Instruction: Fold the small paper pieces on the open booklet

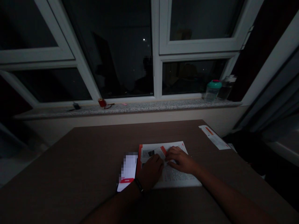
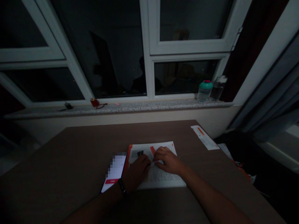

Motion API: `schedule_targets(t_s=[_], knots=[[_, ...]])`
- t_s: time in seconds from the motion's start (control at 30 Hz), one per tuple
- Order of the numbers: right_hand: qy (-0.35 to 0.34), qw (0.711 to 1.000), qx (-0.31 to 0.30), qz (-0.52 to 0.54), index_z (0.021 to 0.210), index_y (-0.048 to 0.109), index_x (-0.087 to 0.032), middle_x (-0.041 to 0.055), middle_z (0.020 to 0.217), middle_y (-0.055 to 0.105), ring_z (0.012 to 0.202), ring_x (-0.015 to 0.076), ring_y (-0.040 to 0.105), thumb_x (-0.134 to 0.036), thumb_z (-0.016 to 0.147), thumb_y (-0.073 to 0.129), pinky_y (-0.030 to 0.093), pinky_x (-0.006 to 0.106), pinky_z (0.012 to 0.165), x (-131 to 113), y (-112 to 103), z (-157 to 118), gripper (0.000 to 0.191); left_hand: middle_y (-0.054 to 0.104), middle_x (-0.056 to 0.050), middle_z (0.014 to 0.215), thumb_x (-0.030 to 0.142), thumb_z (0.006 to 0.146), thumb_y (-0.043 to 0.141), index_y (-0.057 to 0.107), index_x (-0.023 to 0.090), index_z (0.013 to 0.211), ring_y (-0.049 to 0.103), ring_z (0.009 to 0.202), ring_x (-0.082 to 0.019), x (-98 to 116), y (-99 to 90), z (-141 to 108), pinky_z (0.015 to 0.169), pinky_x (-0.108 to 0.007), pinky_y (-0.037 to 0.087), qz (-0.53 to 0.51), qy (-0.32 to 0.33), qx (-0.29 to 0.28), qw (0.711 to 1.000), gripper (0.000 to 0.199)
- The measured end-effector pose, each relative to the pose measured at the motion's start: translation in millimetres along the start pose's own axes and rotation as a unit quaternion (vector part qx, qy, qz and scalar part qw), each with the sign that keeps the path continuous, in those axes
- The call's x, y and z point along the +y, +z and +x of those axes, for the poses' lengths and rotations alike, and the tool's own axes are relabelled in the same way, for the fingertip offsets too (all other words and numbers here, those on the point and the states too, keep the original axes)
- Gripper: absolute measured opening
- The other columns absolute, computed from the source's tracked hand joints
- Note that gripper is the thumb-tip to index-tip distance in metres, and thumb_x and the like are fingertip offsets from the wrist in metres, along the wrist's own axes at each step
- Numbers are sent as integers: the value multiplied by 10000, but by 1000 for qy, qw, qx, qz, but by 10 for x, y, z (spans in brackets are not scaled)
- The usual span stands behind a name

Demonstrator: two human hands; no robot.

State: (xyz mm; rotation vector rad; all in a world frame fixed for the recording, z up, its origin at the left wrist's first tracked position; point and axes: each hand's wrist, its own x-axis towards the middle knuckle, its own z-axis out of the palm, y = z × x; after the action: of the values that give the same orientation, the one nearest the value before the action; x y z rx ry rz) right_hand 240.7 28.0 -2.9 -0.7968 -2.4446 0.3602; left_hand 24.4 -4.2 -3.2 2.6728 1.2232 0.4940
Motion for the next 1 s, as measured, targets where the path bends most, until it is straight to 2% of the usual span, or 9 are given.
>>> schedule_targets(t_s=[0.13,0.33,0.63,0.83,0.9,1.0], knots=[[7,1000,6,-5,944,662,-233,48,967,646,974,225,553,-214,908,573,402,391,870,5,21,2,98,542,-41,1071,112,970,450,557,186,994,535,1016,-195,1,-17,-8,923,-358,479,-16,4,0,1000,132],[50,998,44,-5,963,648,-226,51,944,638,960,226,552,-216,899,580,418,383,858,48,81,15,93,552,-55,1135,143,936,509,541,193,1100,542,1068,-216,29,-54,-41,927,-367,485,-30,6,3,1000,175],[106,991,75,15,1060,628,-212,64,980,640,974,237,560,-238,886,601,428,392,871,79,136,42,178,547,-63,1240,146,946,477,399,253,1353,555,1122,-223,5,-50,-39,958,-381,484,-68,-6,-18,998,428],[137,986,91,3,1169,586,-224,73,1080,612,1032,255,543,-230,831,653,427,402,898,118,183,54,345,536,-85,1270,167,960,479,457,219,1309,547,1152,-232,7,-21,-56,959,-381,496,-39,24,1,999,354],[136,986,96,-16,1146,588,-218,72,1069,605,1033,258,530,-215,820,655,423,400,894,106,173,62,333,534,-95,1278,162,957,482,457,204,1311,538,1171,-236,2,-2,-60,971,-385,493,-33,29,5,999,357],[129,986,99,-48,1035,610,-203,68,1003,600,985,252,524,-216,830,645,421,394,868,72,149,72,208,522,-100,1305,160,945,499,447,195,1315,524,1199,-239,-10,31,-62,998,-396,482,-32,27,11,999,376]])
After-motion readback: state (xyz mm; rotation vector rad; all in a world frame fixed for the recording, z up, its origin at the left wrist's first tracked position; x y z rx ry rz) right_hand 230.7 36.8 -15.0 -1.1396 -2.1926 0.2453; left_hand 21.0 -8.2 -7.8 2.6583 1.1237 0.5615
